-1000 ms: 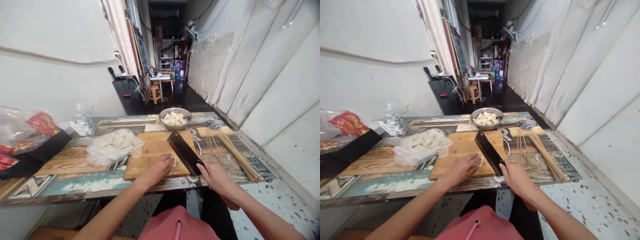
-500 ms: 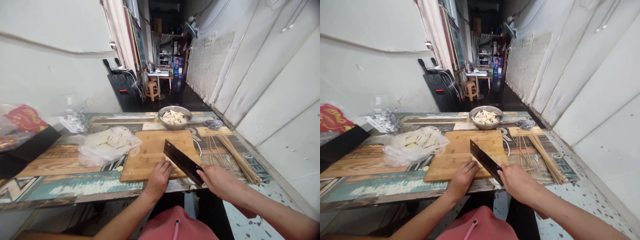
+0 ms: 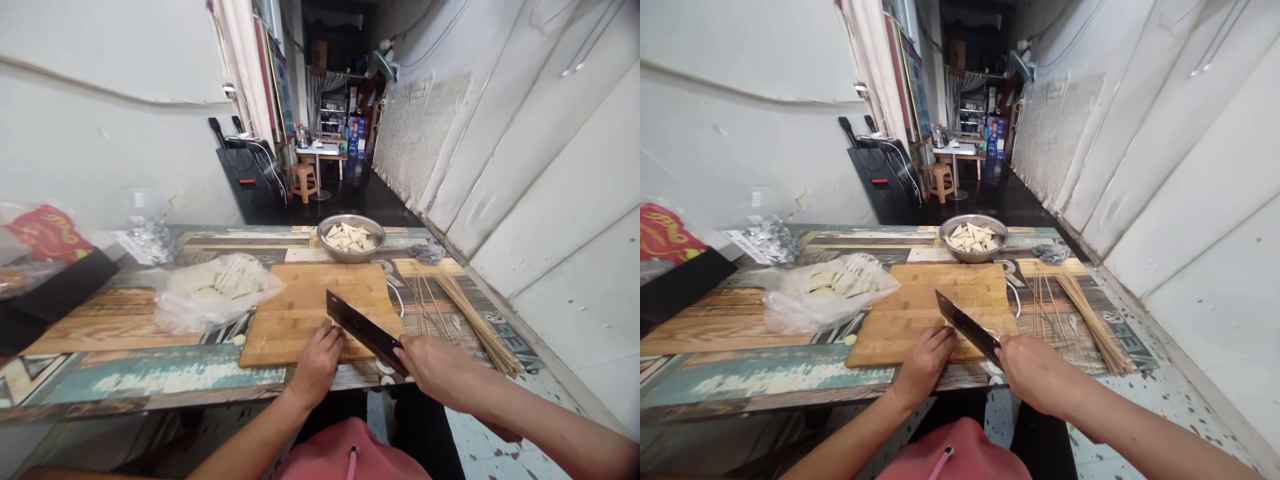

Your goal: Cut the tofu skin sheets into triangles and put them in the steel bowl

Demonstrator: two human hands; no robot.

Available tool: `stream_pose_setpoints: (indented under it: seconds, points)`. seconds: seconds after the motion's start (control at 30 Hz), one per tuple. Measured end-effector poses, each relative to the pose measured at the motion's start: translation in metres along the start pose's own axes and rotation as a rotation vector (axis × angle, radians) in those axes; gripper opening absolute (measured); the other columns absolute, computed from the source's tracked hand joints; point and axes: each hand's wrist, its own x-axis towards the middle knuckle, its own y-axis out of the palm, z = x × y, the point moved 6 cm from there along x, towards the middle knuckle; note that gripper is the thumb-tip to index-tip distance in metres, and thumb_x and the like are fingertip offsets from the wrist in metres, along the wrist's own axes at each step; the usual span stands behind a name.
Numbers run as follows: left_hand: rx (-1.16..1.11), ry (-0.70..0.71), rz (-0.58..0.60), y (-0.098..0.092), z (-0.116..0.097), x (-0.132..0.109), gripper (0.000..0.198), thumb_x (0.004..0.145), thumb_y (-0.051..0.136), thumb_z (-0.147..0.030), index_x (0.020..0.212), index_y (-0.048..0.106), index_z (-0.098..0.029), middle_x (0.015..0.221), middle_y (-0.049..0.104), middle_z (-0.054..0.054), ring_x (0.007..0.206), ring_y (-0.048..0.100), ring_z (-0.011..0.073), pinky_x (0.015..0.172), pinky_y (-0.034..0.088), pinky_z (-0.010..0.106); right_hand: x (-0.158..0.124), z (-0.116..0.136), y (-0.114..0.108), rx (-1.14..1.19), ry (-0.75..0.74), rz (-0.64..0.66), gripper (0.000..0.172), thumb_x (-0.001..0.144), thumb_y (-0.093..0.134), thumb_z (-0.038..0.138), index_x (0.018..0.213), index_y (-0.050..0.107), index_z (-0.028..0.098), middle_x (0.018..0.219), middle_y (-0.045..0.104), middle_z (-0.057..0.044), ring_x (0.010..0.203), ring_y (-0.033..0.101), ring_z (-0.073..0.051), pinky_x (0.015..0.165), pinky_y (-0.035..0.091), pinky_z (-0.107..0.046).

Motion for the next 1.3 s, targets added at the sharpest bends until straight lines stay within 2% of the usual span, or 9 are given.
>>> stream_pose_setpoints:
  seconds: [0.13,0.33,0.5,0.6,0.67,0.83,1.03,1.17,1.3]
  points:
    - [0.01,0.001,0.005,-0.001,-0.001,0.001,0.022,0.088,0.04,-0.012,0.1,0.059,-0.009,0.099,0.061,0.013,0.091,0.053,0.0219,0.079,0.052,0.036,0.012,0.009,0.008,-0.015,-0.048,-0.063,0.032,0.092,0.03,0.023,0.081,0.058,0.013,0.07,0.066,-0.012,0.063,0.064,-0.022,0.048,0.03,-0.027]
    - [0.025,-0.089,0.146,0.001,0.011,0.008,0.02,0.089,0.041,-0.016,0.1,0.057,-0.014,0.099,0.059,0.01,0.096,0.054,0.0204,0.084,0.049,0.038,0.01,-0.014,0.013,0.293,0.022,-0.411,0.033,0.094,0.025,0.03,0.088,0.053,0.014,0.078,0.066,-0.011,0.072,0.064,-0.021,0.06,0.039,-0.027]
    - [0.107,-0.188,0.57,-0.006,0.039,0.04,0.043,0.075,0.058,-0.027,0.117,0.052,-0.024,0.134,0.04,0.011,0.124,0.034,0.0343,0.096,0.034,0.053,0.001,-0.031,0.013,0.491,0.058,-0.425,0.034,0.094,0.024,0.034,0.075,0.047,0.019,0.05,0.056,-0.001,0.047,0.056,-0.016,0.053,0.037,-0.026]
    - [-0.019,-0.21,0.864,-0.002,0.052,0.053,0.047,0.065,0.061,-0.029,0.112,0.054,-0.027,0.119,0.051,0.008,0.113,0.046,0.0298,0.093,0.038,0.042,0.0,-0.036,0.028,0.609,0.06,-0.388,0.034,0.094,0.023,0.039,0.072,0.042,0.021,0.04,0.046,0.005,0.037,0.05,-0.014,0.049,0.037,-0.025]
    - [-0.093,-0.188,0.92,0.0,0.056,0.061,0.044,0.062,0.061,-0.028,0.105,0.055,-0.024,0.106,0.055,0.007,0.099,0.053,0.0238,0.085,0.042,0.032,-0.001,-0.04,0.041,0.677,0.07,-0.381,0.034,0.093,0.023,0.042,0.071,0.04,0.022,0.038,0.044,0.006,0.035,0.049,-0.014,0.047,0.037,-0.024]
    - [-0.104,-0.167,0.864,0.011,0.063,0.067,0.035,0.056,0.06,-0.021,0.091,0.054,-0.02,0.089,0.057,0.004,0.081,0.054,0.02,0.068,0.041,0.026,-0.002,-0.054,0.068,0.84,0.131,-0.389,0.036,0.092,0.024,0.047,0.07,0.039,0.023,0.042,0.045,0.007,0.032,0.046,-0.012,0.041,0.036,-0.023]
    - [-0.265,-0.357,0.683,0.021,0.091,0.081,0.018,0.068,0.053,-0.017,0.085,0.061,-0.02,0.084,0.063,0.002,0.079,0.056,0.0171,0.069,0.041,0.024,-0.01,-0.062,0.086,1.011,0.169,-0.402,0.037,0.089,0.027,0.054,0.07,0.038,0.023,0.041,0.043,0.007,0.031,0.045,-0.012,0.037,0.035,-0.023]
    - [-0.279,-0.483,0.504,0.029,0.128,0.134,0.021,0.066,0.059,-0.018,0.086,0.063,-0.016,0.075,0.063,0.001,0.068,0.058,0.0159,0.062,0.043,0.023,-0.012,-0.065,0.1,1.076,0.195,-0.42,0.039,0.088,0.028,0.055,0.069,0.038,0.023,0.04,0.043,0.007,0.031,0.044,-0.012,0.037,0.035,-0.023]
    - [-0.316,-0.572,0.226,0.022,0.162,0.204,0.042,0.072,0.059,-0.019,0.112,0.051,-0.013,0.097,0.062,0.008,0.073,0.059,0.0129,0.063,0.047,0.022,-0.009,-0.071,0.113,1.012,0.205,-0.46,0.039,0.089,0.029,0.054,0.069,0.042,0.023,0.041,0.045,0.005,0.034,0.046,-0.013,0.041,0.038,-0.023]
